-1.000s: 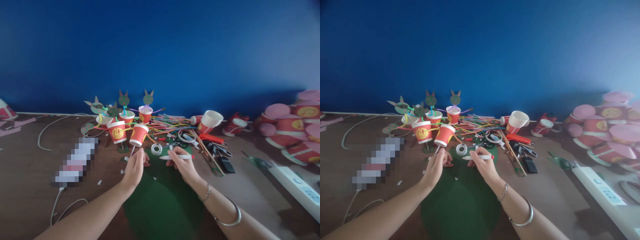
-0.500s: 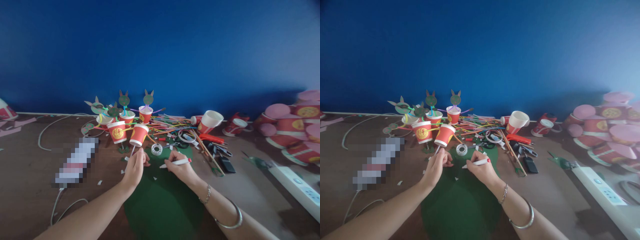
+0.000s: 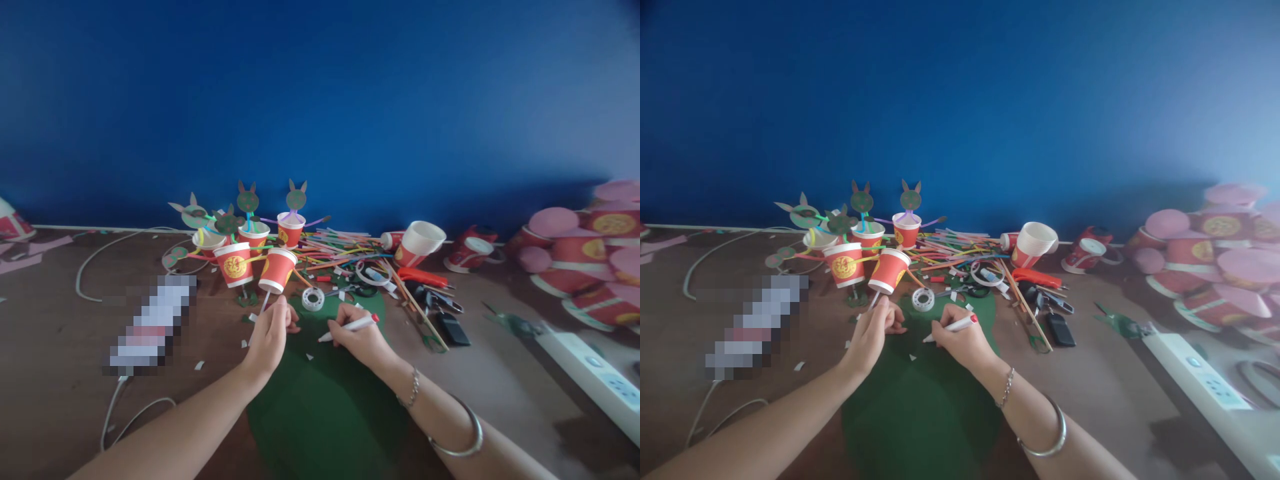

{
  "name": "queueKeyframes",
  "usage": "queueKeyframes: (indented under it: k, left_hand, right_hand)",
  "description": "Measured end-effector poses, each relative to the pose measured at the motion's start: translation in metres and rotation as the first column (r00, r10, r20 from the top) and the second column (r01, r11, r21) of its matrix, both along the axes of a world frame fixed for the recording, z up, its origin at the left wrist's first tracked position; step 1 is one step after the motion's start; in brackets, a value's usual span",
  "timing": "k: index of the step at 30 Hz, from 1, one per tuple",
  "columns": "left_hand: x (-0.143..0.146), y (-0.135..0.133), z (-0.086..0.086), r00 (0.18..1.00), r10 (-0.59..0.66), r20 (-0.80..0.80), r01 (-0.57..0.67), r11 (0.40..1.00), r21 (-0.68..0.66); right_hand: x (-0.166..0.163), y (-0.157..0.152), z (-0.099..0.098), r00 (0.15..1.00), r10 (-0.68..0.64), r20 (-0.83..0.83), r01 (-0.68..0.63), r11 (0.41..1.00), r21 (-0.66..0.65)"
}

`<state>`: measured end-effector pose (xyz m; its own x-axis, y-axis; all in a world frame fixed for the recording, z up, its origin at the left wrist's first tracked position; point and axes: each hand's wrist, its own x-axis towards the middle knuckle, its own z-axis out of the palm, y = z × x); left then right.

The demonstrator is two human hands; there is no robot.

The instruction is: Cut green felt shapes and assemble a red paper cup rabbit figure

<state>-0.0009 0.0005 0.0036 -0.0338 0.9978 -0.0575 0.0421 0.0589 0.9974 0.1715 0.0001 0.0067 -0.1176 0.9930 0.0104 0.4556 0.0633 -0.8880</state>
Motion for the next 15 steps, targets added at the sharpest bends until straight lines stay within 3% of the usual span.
queueKeyframes:
  k: [15]
  left_hand:
    - [0.0004, -0.0003, 0.0008, 1.000, 0.006, -0.006, -0.006, 1.000, -0.003]
  right_hand:
    - [0.0007, 0.0000, -0.0016, 0.999, 0.003, 0.033, -0.004, 0.999, 0.034]
